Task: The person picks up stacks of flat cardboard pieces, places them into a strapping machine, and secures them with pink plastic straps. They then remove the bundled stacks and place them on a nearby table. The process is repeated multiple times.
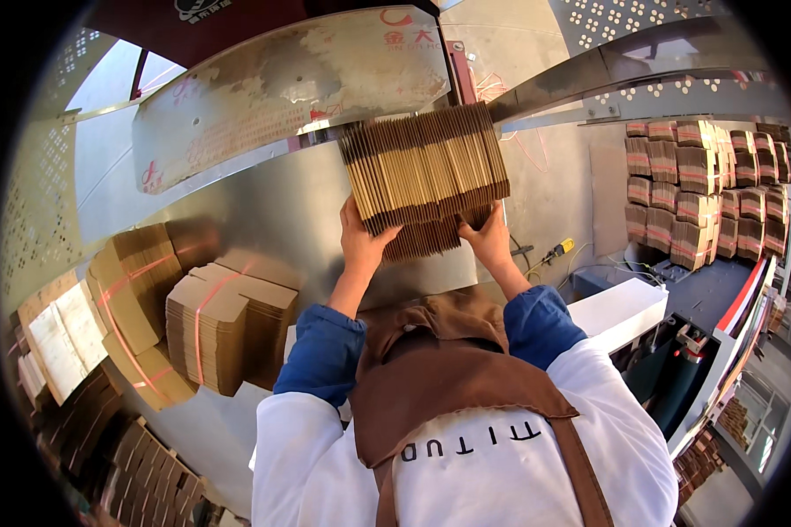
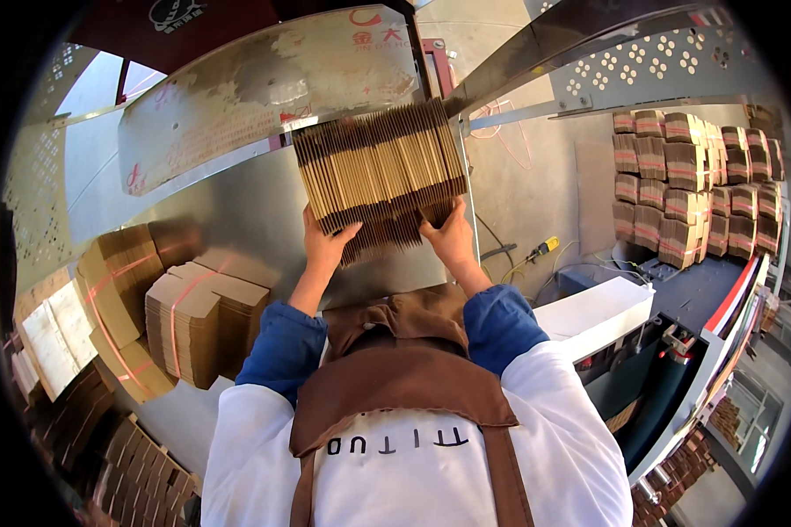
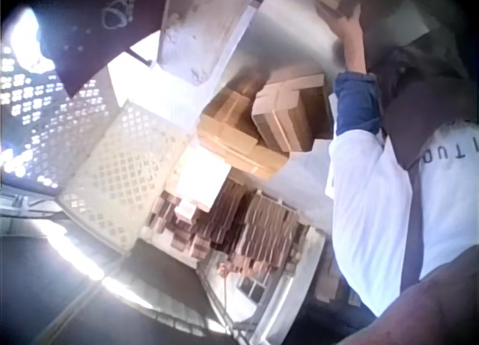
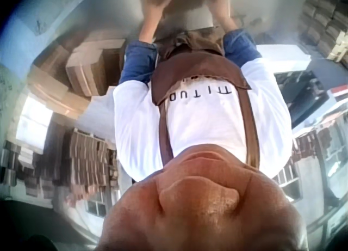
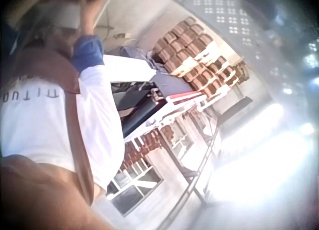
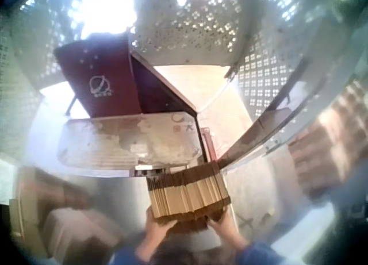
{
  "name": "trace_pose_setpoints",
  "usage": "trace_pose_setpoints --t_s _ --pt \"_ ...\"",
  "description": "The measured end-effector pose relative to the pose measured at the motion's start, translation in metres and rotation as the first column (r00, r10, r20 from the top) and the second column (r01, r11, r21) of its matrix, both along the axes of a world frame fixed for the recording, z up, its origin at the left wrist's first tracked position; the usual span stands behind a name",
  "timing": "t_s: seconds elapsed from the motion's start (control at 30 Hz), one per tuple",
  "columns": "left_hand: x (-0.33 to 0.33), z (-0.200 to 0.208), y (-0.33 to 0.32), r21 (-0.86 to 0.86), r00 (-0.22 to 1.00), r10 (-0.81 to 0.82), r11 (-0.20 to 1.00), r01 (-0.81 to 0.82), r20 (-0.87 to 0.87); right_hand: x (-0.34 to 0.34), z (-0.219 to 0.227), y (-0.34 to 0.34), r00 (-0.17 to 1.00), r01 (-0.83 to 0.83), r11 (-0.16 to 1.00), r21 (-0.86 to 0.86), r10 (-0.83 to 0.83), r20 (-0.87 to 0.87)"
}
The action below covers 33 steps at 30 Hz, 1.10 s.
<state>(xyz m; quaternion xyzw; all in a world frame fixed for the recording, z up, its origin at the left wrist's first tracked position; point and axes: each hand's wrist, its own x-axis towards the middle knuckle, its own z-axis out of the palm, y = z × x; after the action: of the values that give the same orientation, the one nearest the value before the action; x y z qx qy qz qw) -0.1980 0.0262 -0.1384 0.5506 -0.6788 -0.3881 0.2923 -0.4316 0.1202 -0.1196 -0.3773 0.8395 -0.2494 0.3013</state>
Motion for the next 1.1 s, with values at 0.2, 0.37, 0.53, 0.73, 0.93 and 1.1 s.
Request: trace_pose_setpoints --t_s 0.2,0.37,0.53,0.73,0.93,1.1 --pt "-0.003 0.002 0.005 0.193 0.991 0.082 0.979 -0.060 -0.109 -0.008 -0.007 0.004 0.993 -0.111 0.992 0.054 0.112 -0.023" --pt "-0.003 0.001 -0.025 0.147 0.996 0.057 0.988 -0.047 -0.064 -0.014 -0.012 -0.024 0.980 -0.192 0.980 0.060 0.195 -0.047" --pt "0.000 -0.016 -0.064 0.071 0.997 0.011 0.997 -0.006 -0.072 -0.016 -0.015 -0.053 0.976 -0.206 0.978 -0.001 0.206 -0.077" --pt "-0.003 -0.029 -0.098 0.052 0.999 -0.022 0.998 0.024 -0.033 -0.028 -0.025 -0.085 0.966 -0.246 0.969 -0.035 0.242 -0.096" --pt "-0.009 -0.023 -0.107 -0.063 0.999 -0.031 0.997 0.032 0.018 -0.039 -0.033 -0.093 0.963 -0.257 0.966 -0.033 0.253 -0.096" --pt "-0.012 -0.020 -0.110 0.023 0.997 0.004 1.000 -0.002 -0.076 -0.035 -0.026 -0.097 0.966 -0.250 0.967 -0.053 0.245 -0.084"
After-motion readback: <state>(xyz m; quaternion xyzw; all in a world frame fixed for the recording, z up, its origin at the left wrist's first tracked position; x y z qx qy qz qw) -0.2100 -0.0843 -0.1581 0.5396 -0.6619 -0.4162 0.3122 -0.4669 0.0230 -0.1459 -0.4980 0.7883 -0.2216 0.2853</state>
